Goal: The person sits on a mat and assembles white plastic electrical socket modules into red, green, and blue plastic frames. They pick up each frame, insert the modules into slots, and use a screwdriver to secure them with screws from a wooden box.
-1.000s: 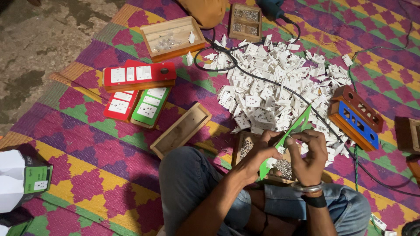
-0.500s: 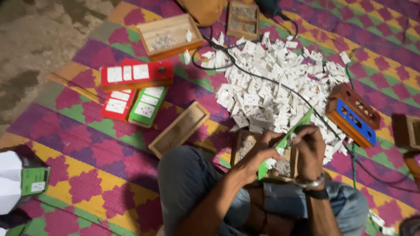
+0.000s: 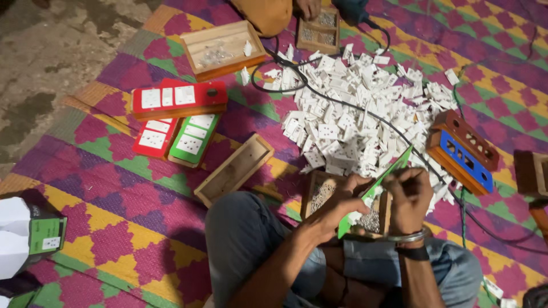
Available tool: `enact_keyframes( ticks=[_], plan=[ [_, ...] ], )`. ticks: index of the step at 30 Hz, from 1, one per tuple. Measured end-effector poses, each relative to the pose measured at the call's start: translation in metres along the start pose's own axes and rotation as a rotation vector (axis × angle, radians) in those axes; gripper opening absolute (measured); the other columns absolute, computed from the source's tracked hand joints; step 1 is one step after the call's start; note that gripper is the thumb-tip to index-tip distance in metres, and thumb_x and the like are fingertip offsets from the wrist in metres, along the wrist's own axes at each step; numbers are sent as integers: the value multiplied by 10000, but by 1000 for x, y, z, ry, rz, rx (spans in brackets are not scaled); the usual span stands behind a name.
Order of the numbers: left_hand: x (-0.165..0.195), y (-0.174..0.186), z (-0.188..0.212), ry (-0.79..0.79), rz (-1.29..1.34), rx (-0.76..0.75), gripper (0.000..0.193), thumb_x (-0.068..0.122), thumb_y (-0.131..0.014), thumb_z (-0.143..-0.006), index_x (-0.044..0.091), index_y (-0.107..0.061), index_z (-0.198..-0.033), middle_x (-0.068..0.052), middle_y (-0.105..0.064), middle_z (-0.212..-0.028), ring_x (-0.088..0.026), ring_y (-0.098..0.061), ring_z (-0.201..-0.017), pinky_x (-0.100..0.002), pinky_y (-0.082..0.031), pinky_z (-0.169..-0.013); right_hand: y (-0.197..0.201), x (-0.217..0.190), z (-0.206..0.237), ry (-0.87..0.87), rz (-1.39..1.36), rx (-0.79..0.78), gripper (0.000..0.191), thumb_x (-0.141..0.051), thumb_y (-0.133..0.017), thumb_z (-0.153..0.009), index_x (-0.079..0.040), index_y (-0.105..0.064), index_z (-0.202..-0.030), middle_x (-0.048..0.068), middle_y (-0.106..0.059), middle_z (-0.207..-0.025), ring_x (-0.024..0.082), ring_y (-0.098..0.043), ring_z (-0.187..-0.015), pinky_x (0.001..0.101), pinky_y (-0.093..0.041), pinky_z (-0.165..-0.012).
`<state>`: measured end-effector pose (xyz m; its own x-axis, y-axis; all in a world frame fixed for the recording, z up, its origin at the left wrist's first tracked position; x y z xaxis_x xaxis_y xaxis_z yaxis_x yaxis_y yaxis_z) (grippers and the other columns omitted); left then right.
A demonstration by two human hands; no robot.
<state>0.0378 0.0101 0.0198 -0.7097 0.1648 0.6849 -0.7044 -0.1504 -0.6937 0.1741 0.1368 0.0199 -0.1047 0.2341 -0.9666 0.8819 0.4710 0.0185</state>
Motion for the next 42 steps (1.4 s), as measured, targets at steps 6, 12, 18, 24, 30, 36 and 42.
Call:
enact_keyframes(
  ticks=[6, 12, 18, 24, 30, 36, 42],
  plan=[
    [3, -3, -6, -73, -144, 9, 664, 111, -618, -770, 123, -452, -1413, -55, -483, -1246, -198, -559, -991, -375, -559, -591, 14, 15, -3, 60, 241, 59, 147, -20, -673, -1042, -34, -527, -1048, 54, -590, -964, 121, -547, -865, 293, -481, -823],
    [81, 99, 22, -608, -1376, 150, 708, 247, -786, -845, 185, -466, -1473, -203, -523, -1445, -390, -579, -1259, -526, -535, -1013, 54, 37, 10, -72, -107, 152, 115, -69, -671, -1139, -58, -558, -1123, 87, -661, -1088, 171, -674, -1000, 332, -600, -833],
    [105, 218, 106, -518, -2090, 174, 972, 572, -661, -564, 240, -510, -1465, -278, -259, -1589, -519, -382, -1402, -624, -352, -1112, 80, 57, 64, -256, 245, 169, 218, -106, -707, -1139, 43, -589, -1033, 147, -673, -926, 190, -675, -794, 340, -581, -780],
    [55, 213, 113, 27, -2023, 548, 585, 486, -599, -986, 416, -455, -1549, -205, -314, -1591, -542, -329, -1435, -636, -370, -1104, 62, 66, 54, -300, 374, 132, 246, -161, -721, -1091, 48, -620, -1006, 178, -684, -834, 187, -658, -705, 315, -532, -691],
    [112, 225, 143, -187, -1896, 367, 936, 232, -769, -674, 175, -395, -1530, -209, -446, -1473, -432, -435, -1394, -565, -368, -1153, 55, 68, 53, -125, 872, -17, 187, -170, -832, -995, 0, -761, -964, 170, -729, -803, 193, -692, -694, 319, -564, -762],
    [210, 272, 181, -379, -2019, 354, 860, 176, -768, -699, 25, -426, -1473, -269, -498, -1464, -442, -414, -1422, -532, -326, -1183, 46, 54, 85, -143, 463, 69, 132, -133, -740, -922, -18, -724, -983, 43, -731, -946, 107, -655, -868, 262, -532, -803],
    [207, 249, 156, -561, -2044, 482, 815, 144, -761, -687, -22, -481, -1434, -295, -582, -1360, -474, -563, -1263, -542, -454, -1087, 90, 17, 40, -331, 868, 86, 197, -228, -762, -891, -39, -733, -942, 159, -719, -858, 299, -711, -765, 390, -543, -685]
  ],
)
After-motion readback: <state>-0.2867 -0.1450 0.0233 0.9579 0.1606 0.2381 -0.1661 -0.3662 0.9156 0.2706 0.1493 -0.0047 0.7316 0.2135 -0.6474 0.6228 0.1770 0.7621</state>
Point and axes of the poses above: each hand's wrist, its own z-axis away from the middle knuckle, its own y-axis out of the back of the hand, x = y × z, the point moved 2 cm from there along -z, towards the middle knuckle
